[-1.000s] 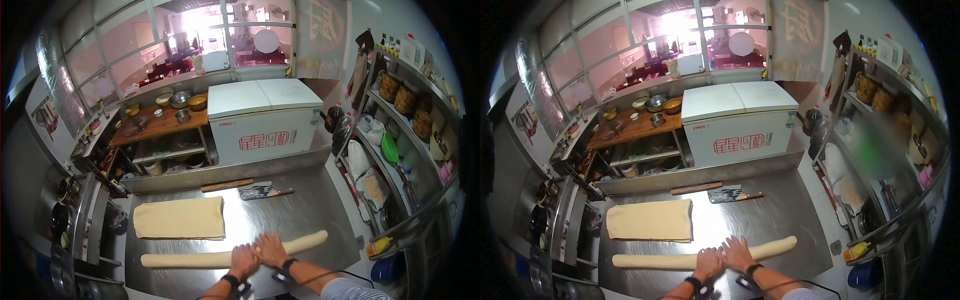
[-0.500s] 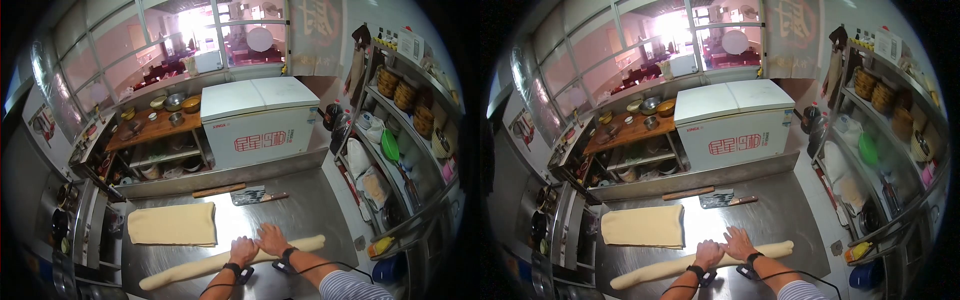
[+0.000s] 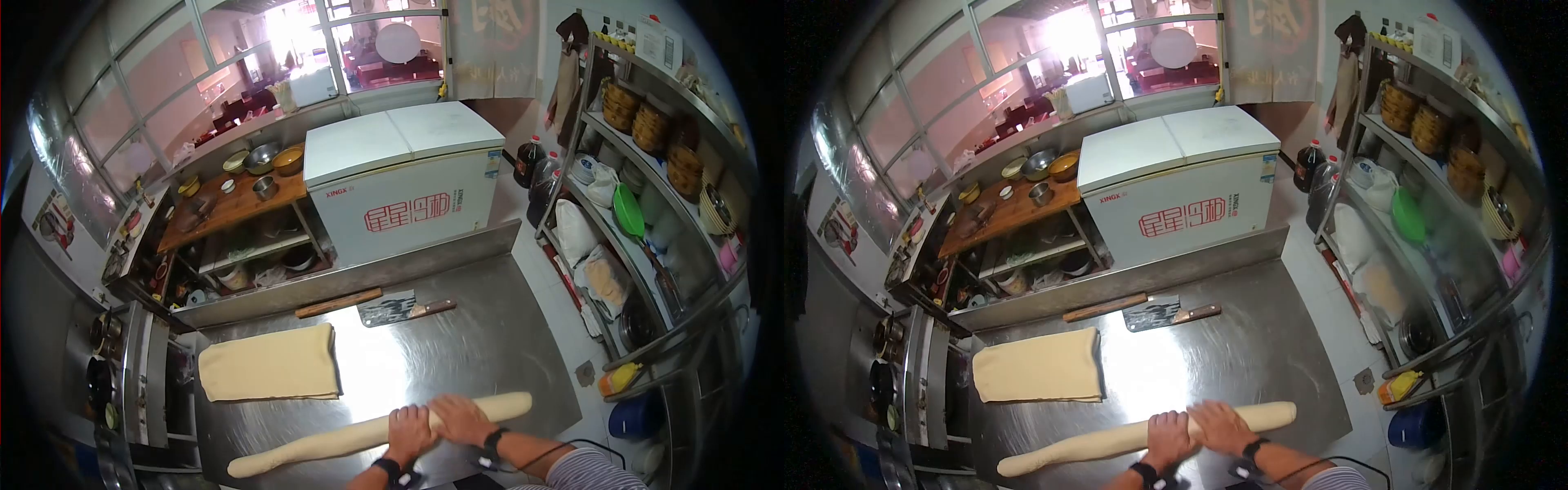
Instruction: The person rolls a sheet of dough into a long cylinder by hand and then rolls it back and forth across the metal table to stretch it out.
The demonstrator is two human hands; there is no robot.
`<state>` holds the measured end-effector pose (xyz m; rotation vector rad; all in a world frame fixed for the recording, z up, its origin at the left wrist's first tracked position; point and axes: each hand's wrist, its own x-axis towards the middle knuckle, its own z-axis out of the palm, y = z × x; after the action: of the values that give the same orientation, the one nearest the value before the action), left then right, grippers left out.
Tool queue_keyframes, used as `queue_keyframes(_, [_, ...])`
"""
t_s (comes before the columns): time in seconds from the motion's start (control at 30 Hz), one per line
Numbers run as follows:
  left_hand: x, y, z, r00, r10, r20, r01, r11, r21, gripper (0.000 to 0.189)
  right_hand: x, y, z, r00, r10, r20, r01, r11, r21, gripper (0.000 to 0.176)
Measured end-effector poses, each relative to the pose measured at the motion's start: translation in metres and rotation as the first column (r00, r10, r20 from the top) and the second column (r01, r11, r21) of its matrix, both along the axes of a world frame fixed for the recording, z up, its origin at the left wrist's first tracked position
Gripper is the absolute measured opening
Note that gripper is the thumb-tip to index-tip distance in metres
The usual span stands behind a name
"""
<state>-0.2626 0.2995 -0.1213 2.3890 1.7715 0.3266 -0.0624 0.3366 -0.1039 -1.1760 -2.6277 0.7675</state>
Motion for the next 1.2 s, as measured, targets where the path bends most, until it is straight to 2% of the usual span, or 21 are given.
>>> queue_keyframes(0.07, [0.0,0.056,0.007,0.999,0.035,-0.037,-0.04,0.989,-0.142,0.045,-0.012,0.051,-0.006,0.992,-0.125,0.013,0.119,0.969,0.218,0.062])
queue_keyframes(0.1, [0.002,0.078,0.016,0.993,0.042,-0.106,-0.064,0.974,-0.217,0.042,-0.014,0.074,-0.016,0.987,-0.162,-0.001,0.157,0.954,0.254,0.063])
queue_keyframes(0.23, [0.01,0.088,0.029,0.991,0.093,-0.096,-0.115,0.959,-0.259,0.038,-0.014,0.09,-0.015,0.975,-0.217,0.053,0.184,0.915,0.359,0.069])
queue_keyframes(0.3, [0.016,0.057,0.038,1.0,0.019,0.011,-0.015,0.967,-0.256,0.05,-0.002,0.046,-0.002,0.975,-0.197,0.104,0.163,0.948,0.273,0.073])
queue_keyframes(0.37, [0.025,-0.001,0.01,0.998,-0.064,-0.023,0.066,0.994,0.086,0.075,0.016,-0.001,0.026,0.979,-0.149,0.137,0.129,0.981,0.143,0.083])
queue_keyframes(0.4, [0.033,-0.026,0.021,0.995,-0.089,0.037,0.09,0.996,-0.014,0.074,0.031,-0.032,0.018,0.988,-0.106,0.111,0.091,0.986,0.137,0.084])
queue_keyframes(0.47, [0.037,-0.06,-0.003,0.988,-0.155,-0.014,0.156,0.984,0.089,0.082,0.046,-0.069,0.006,0.992,-0.087,0.094,0.077,0.992,0.1,0.086])
queue_keyframes(0.5, [0.039,-0.077,-0.022,0.984,-0.172,-0.037,0.176,0.973,0.147,0.087,0.049,-0.076,0.005,0.994,-0.062,0.091,0.045,0.984,0.174,0.088])
queue_keyframes(0.53, [0.043,-0.064,-0.009,0.978,-0.156,-0.137,0.168,0.982,0.084,0.093,0.05,-0.078,0.006,0.996,-0.036,0.088,0.013,0.97,0.243,0.09])
queue_keyframes(0.6, [0.05,-0.018,0.001,0.993,-0.072,-0.09,0.074,0.997,0.028,0.076,0.044,-0.039,-0.008,0.99,-0.063,0.127,0.025,0.959,0.281,0.083])
queue_keyframes(0.63, [0.051,0.005,-0.006,0.994,-0.045,-0.099,0.043,0.999,-0.019,0.067,0.04,-0.005,-0.004,0.994,-0.111,0.021,0.112,0.993,-0.028,0.079])
queue_keyframes(0.67, [0.051,0.038,0.013,0.997,-0.046,-0.054,0.035,0.98,-0.195,0.058,0.039,0.019,-0.009,0.987,-0.162,0.001,0.161,0.982,0.097,0.078])
queue_keyframes(0.73, [0.05,0.085,0.008,0.997,-0.006,-0.074,-0.001,0.996,-0.092,0.031,0.031,0.078,-0.015,0.977,-0.215,-0.013,0.215,0.967,0.138,0.079])
queue_keyframes(0.77, [0.049,0.101,0.0,0.999,0.025,-0.021,-0.026,0.998,-0.059,0.027,0.027,0.096,-0.023,0.966,-0.255,-0.044,0.259,0.954,0.151,0.08])
queue_keyframes(0.9, [0.059,0.093,0.013,0.999,0.022,0.039,-0.018,0.995,-0.099,0.035,0.033,0.097,-0.025,0.961,-0.271,-0.055,0.277,0.942,0.188,0.083])
queue_keyframes(0.93, [0.062,0.077,0.016,0.999,-0.04,0.03,0.044,0.986,-0.163,0.055,0.039,0.075,-0.013,0.959,-0.285,-0.01,0.281,0.937,0.206,0.084])
queue_keyframes(0.97, [0.066,0.052,0.017,0.998,-0.045,0.031,0.05,0.982,-0.182,0.055,0.045,0.051,-0.001,0.953,-0.3,0.036,0.285,0.932,0.222,0.084])
queue_keyframes(1.03, [0.082,0.0,0.02,0.987,-0.129,-0.098,0.129,0.992,-0.012,0.074,0.064,-0.008,0.013,0.957,-0.286,0.049,0.277,0.951,0.137,0.084])
queue_keyframes(1.1, [0.089,-0.043,0.014,0.974,-0.201,-0.103,0.195,0.979,-0.064,0.085,0.086,-0.065,0.01,0.978,-0.206,0.046,0.195,0.966,0.172,0.083])
queue_keyframes(1.13, [0.094,-0.05,0.007,0.971,-0.223,-0.087,0.231,0.968,0.097,0.08,0.09,-0.07,0.006,0.976,-0.209,0.051,0.198,0.966,0.164,0.083])
queue_keyframes(1.2, [0.099,-0.035,-0.002,0.977,-0.196,-0.09,0.201,0.978,0.054,0.077,0.094,-0.067,-0.004,0.984,-0.167,0.066,0.15,0.965,0.213,0.082])
